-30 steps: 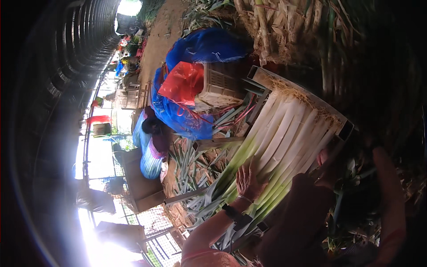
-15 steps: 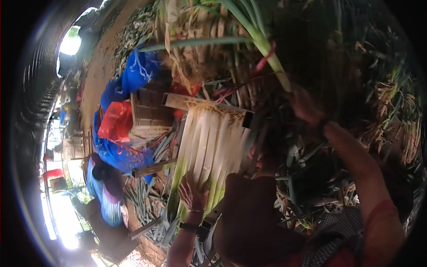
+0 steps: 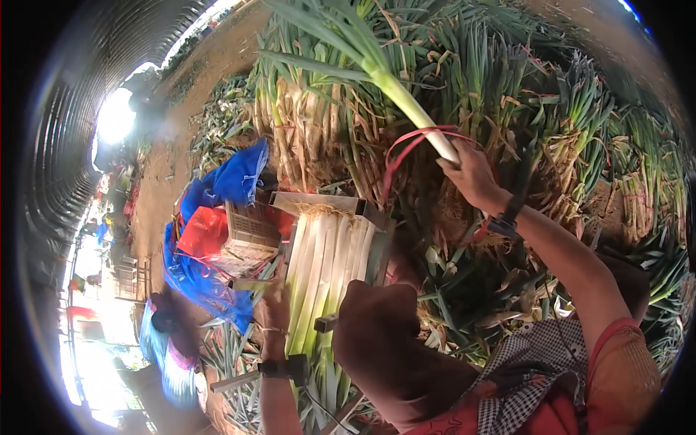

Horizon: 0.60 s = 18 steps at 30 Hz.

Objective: The person is cleaning harvested leeks by peeling off outer layers and arranging them in a wooden frame for bundling.

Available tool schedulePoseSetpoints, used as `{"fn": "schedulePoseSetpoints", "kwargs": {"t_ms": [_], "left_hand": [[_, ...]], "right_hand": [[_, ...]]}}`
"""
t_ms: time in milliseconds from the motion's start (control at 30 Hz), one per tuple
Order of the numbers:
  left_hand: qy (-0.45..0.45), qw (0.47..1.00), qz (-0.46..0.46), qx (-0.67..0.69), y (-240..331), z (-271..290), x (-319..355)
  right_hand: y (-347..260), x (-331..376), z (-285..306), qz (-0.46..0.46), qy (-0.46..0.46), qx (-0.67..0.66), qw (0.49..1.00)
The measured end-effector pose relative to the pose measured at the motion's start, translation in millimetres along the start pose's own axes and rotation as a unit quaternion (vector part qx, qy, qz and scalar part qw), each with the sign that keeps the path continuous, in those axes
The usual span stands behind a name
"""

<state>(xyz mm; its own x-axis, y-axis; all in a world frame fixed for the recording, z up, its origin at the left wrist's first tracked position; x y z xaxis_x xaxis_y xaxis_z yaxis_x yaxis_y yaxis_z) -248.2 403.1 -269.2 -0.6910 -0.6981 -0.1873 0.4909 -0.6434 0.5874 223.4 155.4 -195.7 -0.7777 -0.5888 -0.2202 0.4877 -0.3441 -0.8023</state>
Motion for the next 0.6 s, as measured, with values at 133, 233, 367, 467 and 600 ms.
{"fn": "schedulePoseSetpoints", "kwargs": {"t_ms": [133,233,367,467,600], "left_hand": [[0.088,0.965,-0.209,0.133,134,45,-46],[0.086,0.917,-0.200,0.333,276,-62,-113],[0.054,0.704,-0.027,0.707,369,-130,-112],[0.057,0.657,-0.002,0.751,392,-152,-106],[0.147,0.668,-0.001,0.730,371,-162,-113]], "right_hand": [[-41,61,40,0.128,0.037,-0.048,0.990],[-37,95,76,0.084,0.050,-0.048,0.994],[-50,151,64,0.051,-0.021,-0.088,0.995],[-58,148,71,0.055,-0.037,-0.179,0.982],[-23,128,60,-0.104,-0.035,-0.493,0.863]]}}
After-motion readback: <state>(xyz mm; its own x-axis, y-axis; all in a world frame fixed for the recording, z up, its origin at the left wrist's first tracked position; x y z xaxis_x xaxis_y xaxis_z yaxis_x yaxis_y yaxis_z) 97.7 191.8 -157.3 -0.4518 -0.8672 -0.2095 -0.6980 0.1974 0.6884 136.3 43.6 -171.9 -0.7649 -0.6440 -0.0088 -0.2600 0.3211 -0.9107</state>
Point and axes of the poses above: each hand's wrist, its own x-axis away from the middle knuckle, its own z-axis out of the back of the hand, y = z × x, the point moved 7 cm from there along -x, towards the middle knuckle, and after that the axes turned 13 degrees about -z, right-handed, at the moved point
